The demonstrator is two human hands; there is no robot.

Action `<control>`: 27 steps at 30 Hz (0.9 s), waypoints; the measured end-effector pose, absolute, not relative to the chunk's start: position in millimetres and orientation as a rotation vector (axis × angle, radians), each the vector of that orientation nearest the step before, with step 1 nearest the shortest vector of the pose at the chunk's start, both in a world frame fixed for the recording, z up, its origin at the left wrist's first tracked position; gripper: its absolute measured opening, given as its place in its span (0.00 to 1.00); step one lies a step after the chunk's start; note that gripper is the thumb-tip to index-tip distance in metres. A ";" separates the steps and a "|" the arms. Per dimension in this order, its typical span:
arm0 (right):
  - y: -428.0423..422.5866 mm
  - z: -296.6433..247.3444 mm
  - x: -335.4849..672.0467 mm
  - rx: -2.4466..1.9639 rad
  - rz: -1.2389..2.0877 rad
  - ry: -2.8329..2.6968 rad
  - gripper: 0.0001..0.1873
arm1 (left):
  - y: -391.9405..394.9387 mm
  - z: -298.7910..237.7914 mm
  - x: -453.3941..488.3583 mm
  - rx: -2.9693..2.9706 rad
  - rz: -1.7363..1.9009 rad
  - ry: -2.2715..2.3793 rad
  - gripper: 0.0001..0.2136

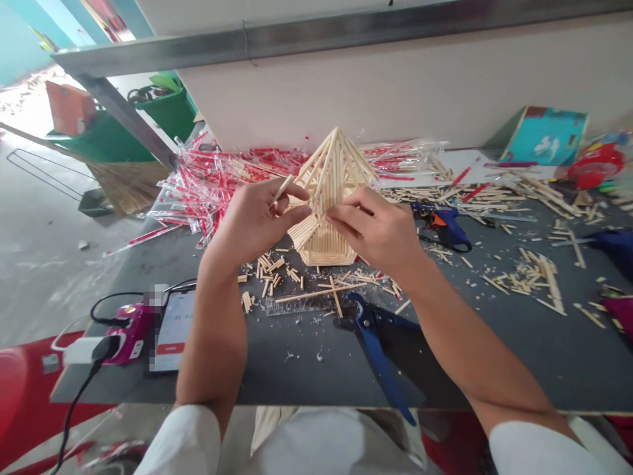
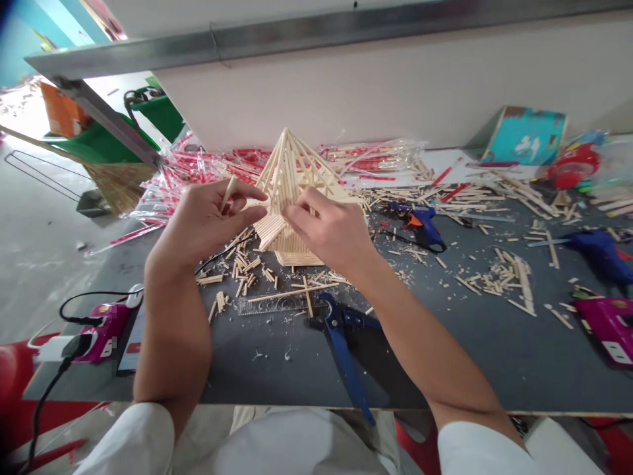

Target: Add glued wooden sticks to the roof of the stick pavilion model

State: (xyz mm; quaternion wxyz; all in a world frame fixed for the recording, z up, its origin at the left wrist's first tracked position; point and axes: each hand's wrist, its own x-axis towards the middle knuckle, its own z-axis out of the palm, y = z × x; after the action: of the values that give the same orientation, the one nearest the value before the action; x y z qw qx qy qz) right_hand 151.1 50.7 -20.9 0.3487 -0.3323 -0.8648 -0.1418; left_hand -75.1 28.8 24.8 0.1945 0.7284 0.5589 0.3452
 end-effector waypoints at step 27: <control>55.8 -5.9 163.4 -0.954 -0.416 -2.370 0.17 | 40.2 14.8 -71.8 2.036 0.953 1.424 0.09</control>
State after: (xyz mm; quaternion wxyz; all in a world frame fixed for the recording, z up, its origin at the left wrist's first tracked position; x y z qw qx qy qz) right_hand 163.4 55.8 -5.9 0.2731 -0.3544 -0.8809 -0.1545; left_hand -71.8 40.2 14.8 0.2379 0.7431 0.5198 0.3480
